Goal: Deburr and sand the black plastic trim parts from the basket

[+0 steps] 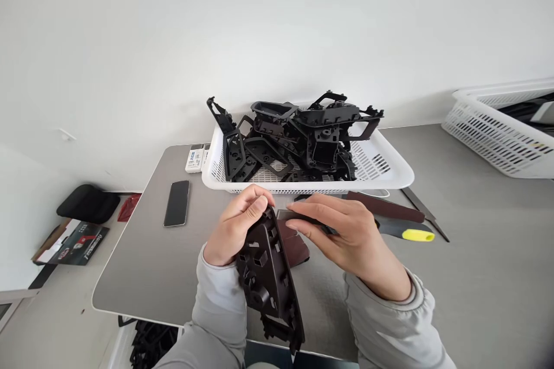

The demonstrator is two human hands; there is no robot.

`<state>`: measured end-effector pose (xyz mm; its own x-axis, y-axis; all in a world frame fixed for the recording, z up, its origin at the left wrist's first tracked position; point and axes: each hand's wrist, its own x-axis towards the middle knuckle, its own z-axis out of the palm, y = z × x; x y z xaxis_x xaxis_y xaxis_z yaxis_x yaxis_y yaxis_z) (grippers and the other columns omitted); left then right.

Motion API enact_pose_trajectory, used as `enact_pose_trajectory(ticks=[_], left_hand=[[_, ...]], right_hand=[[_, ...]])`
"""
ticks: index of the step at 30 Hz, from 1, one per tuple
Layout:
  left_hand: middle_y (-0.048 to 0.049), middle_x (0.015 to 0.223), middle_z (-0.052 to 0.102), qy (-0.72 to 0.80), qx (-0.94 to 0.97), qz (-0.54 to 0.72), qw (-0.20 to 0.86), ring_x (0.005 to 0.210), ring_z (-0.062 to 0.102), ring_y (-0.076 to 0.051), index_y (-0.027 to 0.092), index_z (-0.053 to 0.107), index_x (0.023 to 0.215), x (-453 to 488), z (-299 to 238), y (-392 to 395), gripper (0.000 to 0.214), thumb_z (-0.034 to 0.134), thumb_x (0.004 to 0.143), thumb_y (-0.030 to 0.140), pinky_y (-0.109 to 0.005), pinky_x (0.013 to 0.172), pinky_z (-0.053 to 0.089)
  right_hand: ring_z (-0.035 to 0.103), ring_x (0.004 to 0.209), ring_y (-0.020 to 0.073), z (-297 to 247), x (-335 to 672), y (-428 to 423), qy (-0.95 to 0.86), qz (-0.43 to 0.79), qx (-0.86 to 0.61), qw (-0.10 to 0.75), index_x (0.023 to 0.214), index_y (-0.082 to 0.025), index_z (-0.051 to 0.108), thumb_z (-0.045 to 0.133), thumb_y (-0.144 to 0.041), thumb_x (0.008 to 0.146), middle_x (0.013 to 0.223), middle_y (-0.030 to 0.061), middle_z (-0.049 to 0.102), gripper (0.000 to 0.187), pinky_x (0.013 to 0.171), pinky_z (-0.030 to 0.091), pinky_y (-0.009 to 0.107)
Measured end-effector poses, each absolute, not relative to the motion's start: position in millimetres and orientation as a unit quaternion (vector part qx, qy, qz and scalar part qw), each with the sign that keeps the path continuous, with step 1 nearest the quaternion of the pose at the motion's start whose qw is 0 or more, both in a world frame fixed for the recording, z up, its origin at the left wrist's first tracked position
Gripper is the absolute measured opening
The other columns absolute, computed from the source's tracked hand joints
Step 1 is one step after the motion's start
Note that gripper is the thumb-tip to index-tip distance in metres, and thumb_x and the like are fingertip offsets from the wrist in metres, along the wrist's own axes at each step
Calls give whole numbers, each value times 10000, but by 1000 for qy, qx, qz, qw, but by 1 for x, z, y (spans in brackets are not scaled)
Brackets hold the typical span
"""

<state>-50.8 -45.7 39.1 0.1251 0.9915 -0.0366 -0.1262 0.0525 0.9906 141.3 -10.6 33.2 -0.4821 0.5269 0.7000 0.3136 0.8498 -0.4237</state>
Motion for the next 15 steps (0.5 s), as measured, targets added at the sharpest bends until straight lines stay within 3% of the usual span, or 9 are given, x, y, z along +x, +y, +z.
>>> enact_pose_trajectory(ticks=[15], left_hand=[[27, 703, 451, 466, 520, 481, 530, 615, 372, -100, 201, 596, 825, -49, 44, -46, 288, 533, 947, 455, -240, 562, 298]], right_hand=[[566, 538, 114, 32, 138, -12, -864, 85, -249, 428, 962, -165, 703, 577, -240, 963, 674, 22, 655, 147, 466, 402, 234]])
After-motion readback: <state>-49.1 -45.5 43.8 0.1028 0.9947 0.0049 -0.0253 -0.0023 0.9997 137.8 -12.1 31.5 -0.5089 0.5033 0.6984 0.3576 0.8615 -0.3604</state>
